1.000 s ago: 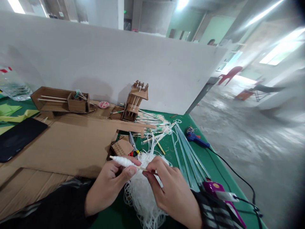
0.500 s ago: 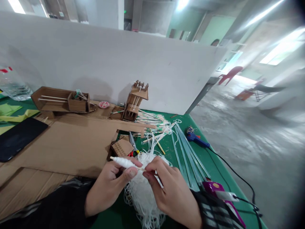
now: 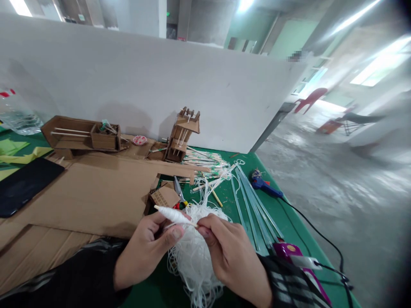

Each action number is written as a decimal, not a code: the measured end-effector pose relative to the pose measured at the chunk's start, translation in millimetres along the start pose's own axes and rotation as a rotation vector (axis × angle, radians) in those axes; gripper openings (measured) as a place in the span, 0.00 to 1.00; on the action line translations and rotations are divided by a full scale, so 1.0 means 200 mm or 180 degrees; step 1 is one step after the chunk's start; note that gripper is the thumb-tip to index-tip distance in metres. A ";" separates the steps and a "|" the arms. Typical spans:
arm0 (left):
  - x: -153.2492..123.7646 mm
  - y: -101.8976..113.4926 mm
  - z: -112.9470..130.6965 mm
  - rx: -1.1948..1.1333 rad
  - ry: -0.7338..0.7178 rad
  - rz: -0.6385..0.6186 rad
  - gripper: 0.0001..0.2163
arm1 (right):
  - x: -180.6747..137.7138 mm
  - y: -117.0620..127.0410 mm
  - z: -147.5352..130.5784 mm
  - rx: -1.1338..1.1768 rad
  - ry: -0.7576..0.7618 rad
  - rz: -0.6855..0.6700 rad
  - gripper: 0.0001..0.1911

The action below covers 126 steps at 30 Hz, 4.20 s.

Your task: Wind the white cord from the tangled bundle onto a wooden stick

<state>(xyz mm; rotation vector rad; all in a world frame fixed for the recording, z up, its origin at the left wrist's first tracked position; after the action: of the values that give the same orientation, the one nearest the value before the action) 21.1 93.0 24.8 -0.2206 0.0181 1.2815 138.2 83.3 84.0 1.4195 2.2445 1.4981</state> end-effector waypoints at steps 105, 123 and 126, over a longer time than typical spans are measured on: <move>0.01 -0.01 -0.07 -0.0924 -0.0188 -0.0190 0.18 | 0.08 0.06 -0.08 -0.0771 0.0386 0.0168 0.10; -0.01 0.00 -0.03 -0.0792 -0.0373 -0.0162 0.13 | 0.13 0.06 -0.04 -0.0324 0.0236 -0.0202 0.04; -0.01 0.00 -0.03 -0.0774 -0.0377 -0.0152 0.12 | 0.13 0.07 -0.06 -0.0467 0.0440 -0.0133 0.08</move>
<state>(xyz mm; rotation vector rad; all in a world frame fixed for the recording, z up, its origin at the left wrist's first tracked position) 21.0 91.0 19.1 -0.3513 -0.2441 1.2464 126.0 95.3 110.3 1.2567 2.1711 1.7568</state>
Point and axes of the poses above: each hand's wrist, its own x-axis towards the middle knuckle, its own y-axis out of the back of the hand, z = x × y, the point moved 10 cm from there along x, towards the middle knuckle, and after that the axes turned 5 degrees about y, right-handed, at the moved point
